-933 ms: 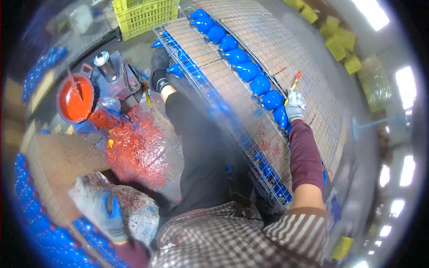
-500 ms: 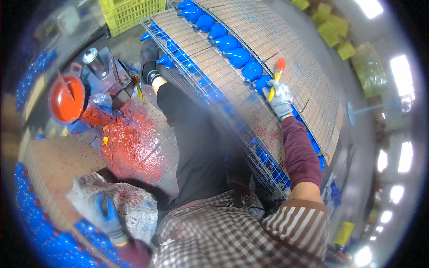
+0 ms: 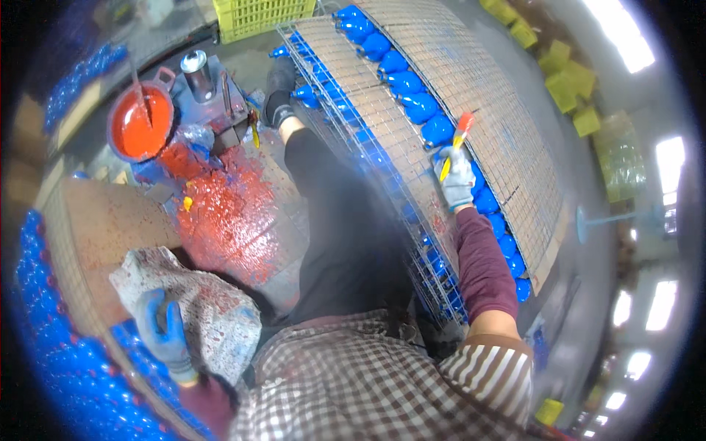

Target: Manual painting of plastic components using a brush and liquid paint in a factory setting.

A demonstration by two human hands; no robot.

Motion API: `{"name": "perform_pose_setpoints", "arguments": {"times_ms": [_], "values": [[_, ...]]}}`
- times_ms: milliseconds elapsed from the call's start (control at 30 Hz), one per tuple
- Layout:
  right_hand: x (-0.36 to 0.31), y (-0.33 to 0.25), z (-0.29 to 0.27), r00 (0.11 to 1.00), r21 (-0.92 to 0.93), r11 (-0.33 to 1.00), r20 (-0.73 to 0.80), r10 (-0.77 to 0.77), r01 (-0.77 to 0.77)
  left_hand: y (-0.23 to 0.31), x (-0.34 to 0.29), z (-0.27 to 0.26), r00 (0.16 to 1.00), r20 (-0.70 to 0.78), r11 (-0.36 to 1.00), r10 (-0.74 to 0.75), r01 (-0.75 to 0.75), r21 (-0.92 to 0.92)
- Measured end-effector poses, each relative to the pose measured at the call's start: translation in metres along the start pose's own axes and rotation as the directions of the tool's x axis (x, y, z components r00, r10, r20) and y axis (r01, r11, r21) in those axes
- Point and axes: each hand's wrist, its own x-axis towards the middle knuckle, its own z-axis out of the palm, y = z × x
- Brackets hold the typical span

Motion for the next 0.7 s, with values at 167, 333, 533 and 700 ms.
{"name": "perform_pose_setpoints", "arguments": {"times_ms": [167,333,533,700], "values": [[0.033,-0.074,-0.061,0.975,0.602,0.77,0.073,0.209,-0.21,0.047,0.03,0.029,0.996,0.086,0.981,0.003,0.014,-0.195],[0.066,-0.199,-0.134,0.964,0.952,0.169,0.24,0.114,-0.257,0.1,0.077,0.072,0.911,0.303,0.781,0.281,-0.034,-0.623],[0.091,-0.29,-0.091,0.809,0.64,-0.513,0.543,-0.225,-0.572,0.101,0.064,0.092,0.729,0.525,-0.779,0.44,0.6,-0.18],[0.088,-0.347,0.004,0.705,0.571,-0.43,0.649,-0.286,-0.7,0.08,0.065,0.082,0.873,0.48,-0.329,-0.087,0.43,-0.841]]}}
